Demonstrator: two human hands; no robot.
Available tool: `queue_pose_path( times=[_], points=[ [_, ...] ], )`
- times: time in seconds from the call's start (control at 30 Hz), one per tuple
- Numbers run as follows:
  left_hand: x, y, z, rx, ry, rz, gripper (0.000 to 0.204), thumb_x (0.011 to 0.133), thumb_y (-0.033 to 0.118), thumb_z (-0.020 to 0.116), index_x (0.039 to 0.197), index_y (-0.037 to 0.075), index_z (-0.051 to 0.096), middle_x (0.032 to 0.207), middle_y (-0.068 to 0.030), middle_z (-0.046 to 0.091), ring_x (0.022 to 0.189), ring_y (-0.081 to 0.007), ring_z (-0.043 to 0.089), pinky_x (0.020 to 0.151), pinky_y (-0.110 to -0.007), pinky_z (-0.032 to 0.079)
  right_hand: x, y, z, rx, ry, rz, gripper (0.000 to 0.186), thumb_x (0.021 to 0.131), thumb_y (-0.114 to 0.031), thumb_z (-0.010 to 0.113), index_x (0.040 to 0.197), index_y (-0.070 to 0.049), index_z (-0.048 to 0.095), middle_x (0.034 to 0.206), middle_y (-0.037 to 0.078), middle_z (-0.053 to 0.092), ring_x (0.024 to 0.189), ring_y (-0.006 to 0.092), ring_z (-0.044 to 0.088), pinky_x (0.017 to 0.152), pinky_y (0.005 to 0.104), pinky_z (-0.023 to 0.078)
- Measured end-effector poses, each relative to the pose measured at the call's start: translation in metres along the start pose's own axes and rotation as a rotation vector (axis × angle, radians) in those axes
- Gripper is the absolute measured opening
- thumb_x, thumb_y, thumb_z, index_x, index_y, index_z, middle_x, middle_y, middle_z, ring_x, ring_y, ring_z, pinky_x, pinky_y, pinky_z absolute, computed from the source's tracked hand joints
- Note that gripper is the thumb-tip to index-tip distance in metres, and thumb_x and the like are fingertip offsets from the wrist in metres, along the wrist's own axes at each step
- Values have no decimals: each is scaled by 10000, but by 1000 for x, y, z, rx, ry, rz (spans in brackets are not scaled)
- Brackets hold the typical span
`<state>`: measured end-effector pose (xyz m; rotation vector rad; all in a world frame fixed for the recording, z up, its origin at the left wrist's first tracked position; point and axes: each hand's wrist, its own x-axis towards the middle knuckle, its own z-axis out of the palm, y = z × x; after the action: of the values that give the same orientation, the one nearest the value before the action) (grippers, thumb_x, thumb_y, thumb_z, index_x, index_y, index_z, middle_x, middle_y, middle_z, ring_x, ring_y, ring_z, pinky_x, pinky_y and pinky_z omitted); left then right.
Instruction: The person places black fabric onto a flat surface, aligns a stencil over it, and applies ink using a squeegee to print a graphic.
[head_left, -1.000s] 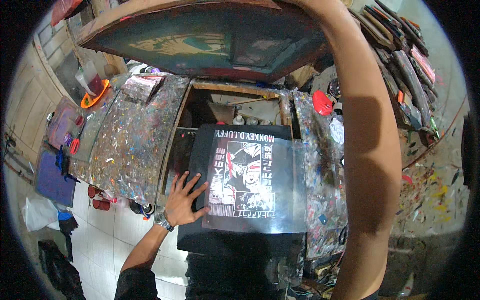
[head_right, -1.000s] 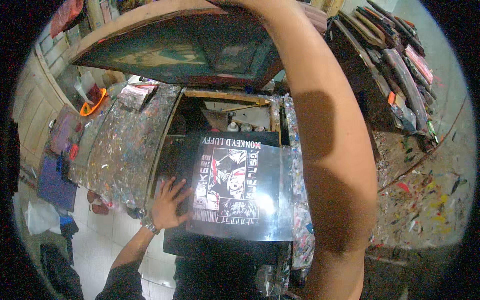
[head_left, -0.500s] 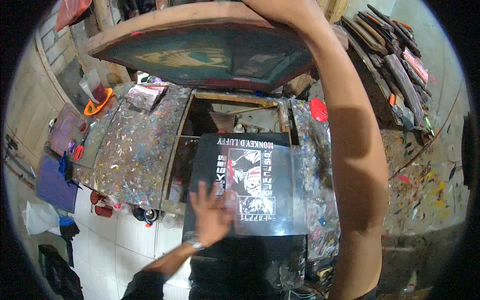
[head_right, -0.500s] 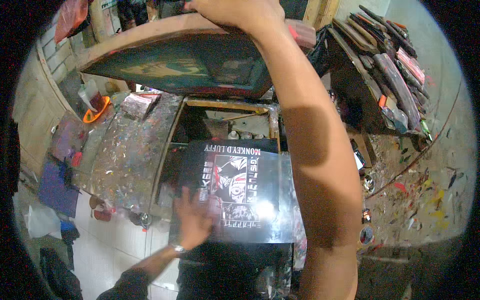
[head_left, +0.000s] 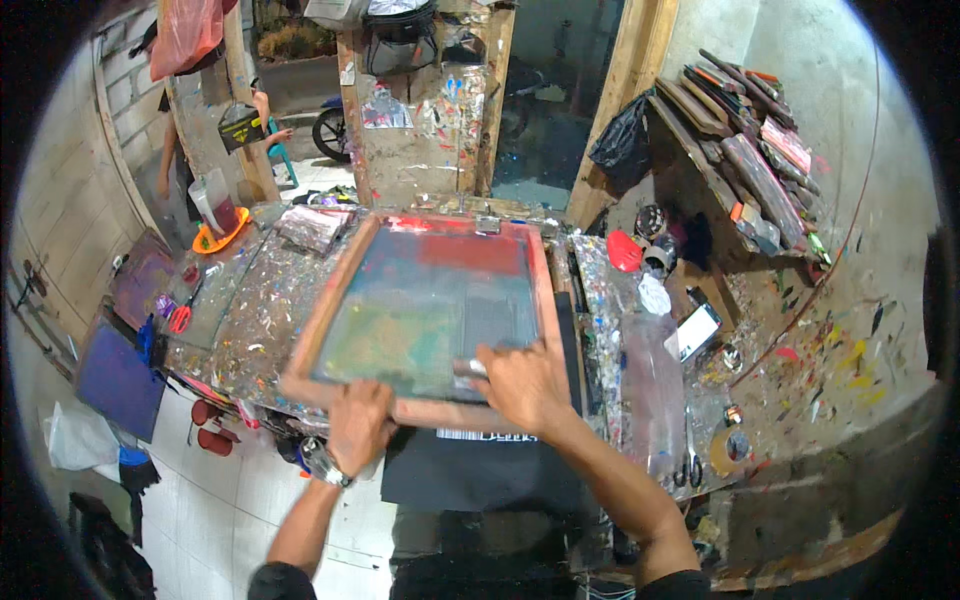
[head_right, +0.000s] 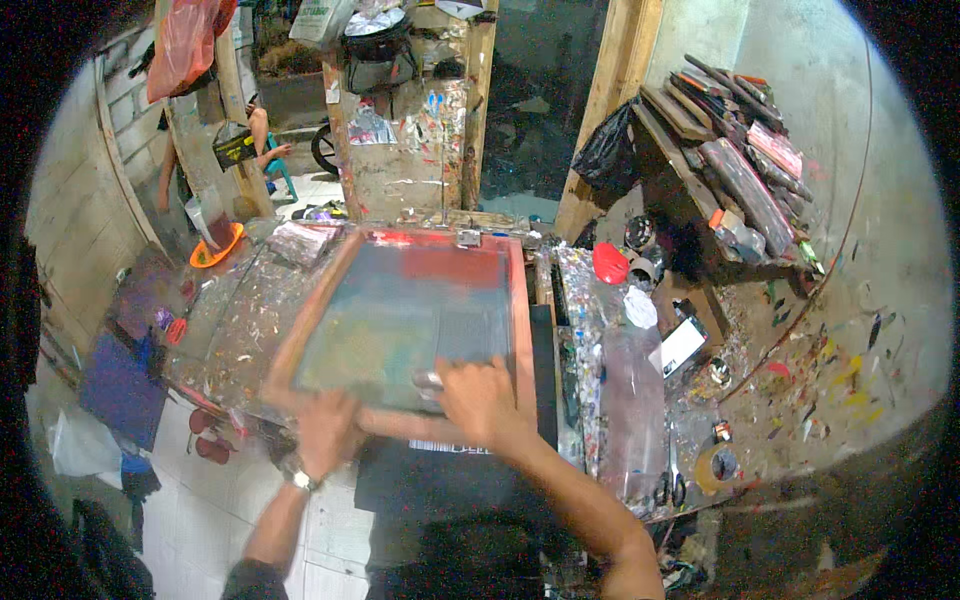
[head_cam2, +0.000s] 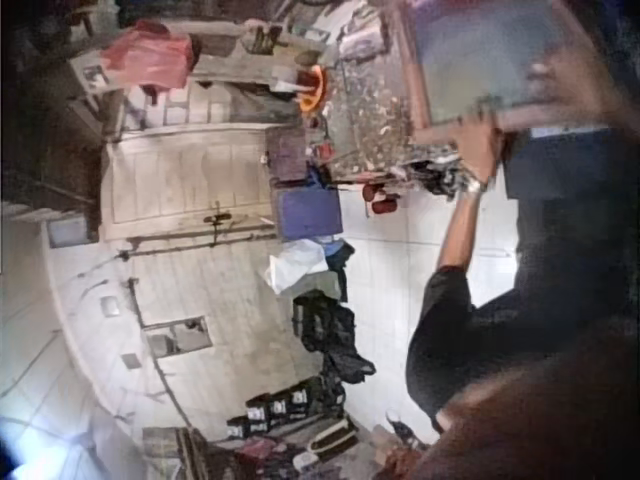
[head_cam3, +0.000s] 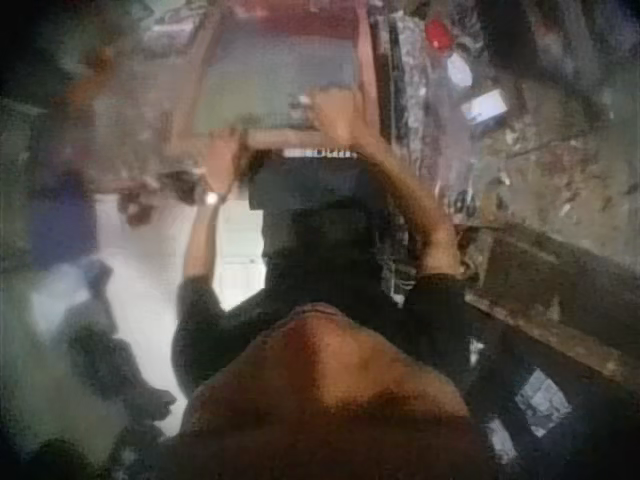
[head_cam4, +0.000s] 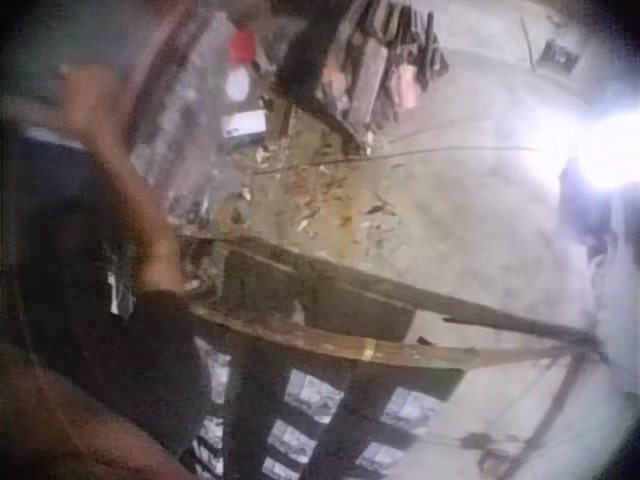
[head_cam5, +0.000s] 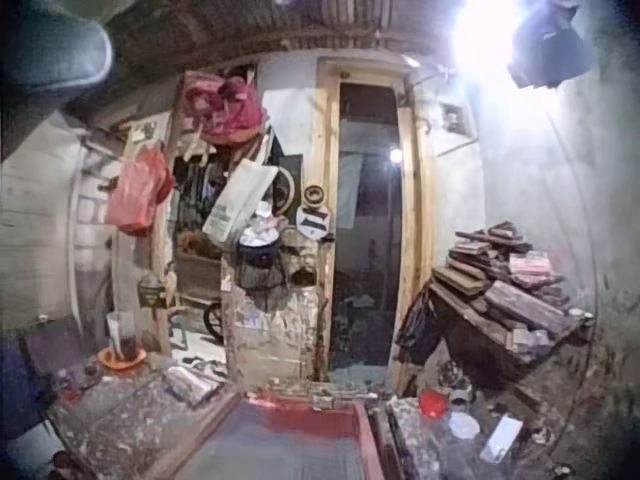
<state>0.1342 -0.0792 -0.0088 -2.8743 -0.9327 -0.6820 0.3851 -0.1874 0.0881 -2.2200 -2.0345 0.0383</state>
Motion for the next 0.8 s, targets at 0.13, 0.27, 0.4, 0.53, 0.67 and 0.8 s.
queue_pose_path(
  times=[0.13, 0.27, 0.4, 0.53, 0.67, 0.8],
  points=[
    [-43, 3, 45, -180, -66, -63, 452, 708, 358, 877, 923, 43, 635, 958, -145, 627, 971, -361, 586, 917, -474, 440, -12, 16, 77, 73, -141, -24, 273, 934, -351, 688, 1047, -106, 647, 981, 126, 751, 922, 320, 735, 855, 491, 506],
    [-40, 4, 58, -180, -8, -15, 438, 733, 381, 856, 891, 40, 632, 904, -142, 594, 923, -359, 572, 895, -482, 427, -8, 25, 146, -47, 210, -190, 141, 939, -229, 642, 1017, -112, 642, 927, 114, 720, 903, 306, 710, 930, 533, 448],
    [-41, 4, 51, -194, -42, -57, 444, 745, 403, 846, 882, 44, 624, 899, -134, 584, 935, -352, 566, 900, -476, 416, 84, 62, 148, -246, 428, -112, 153, 916, -139, 613, 1058, -101, 656, 917, 108, 703, 917, 300, 695, 979, 535, 407],
    [-40, 2, 54, -214, 19, -46, 452, 744, 405, 841, 918, 37, 645, 889, -129, 571, 945, -349, 554, 913, -473, 411, 120, 95, 130, -68, 169, -33, 343, 910, -210, 625, 1216, -58, 655, 1096, 185, 723, 1020, 306, 713, 1031, 531, 437],
    [-42, -1, 58, -251, -76, -84, 442, 739, 391, 849, 927, 43, 651, 887, -119, 570, 943, -336, 562, 974, -487, 400, 124, 101, 104, 43, 105, -221, 347, 893, -261, 683, 1181, -73, 636, 1018, 174, 733, 959, 349, 710, 905, 546, 487],
    [-38, 1, 61, -245, -104, -56, 437, 732, 378, 859, 933, 48, 656, 888, -112, 572, 934, -327, 567, 1015, -494, 394, 177, 127, 97, -104, 203, -116, 414, 909, -282, 696, 1251, -78, 585, 1070, 195, 727, 914, 374, 712, 864, 576, 488]
  ],
)
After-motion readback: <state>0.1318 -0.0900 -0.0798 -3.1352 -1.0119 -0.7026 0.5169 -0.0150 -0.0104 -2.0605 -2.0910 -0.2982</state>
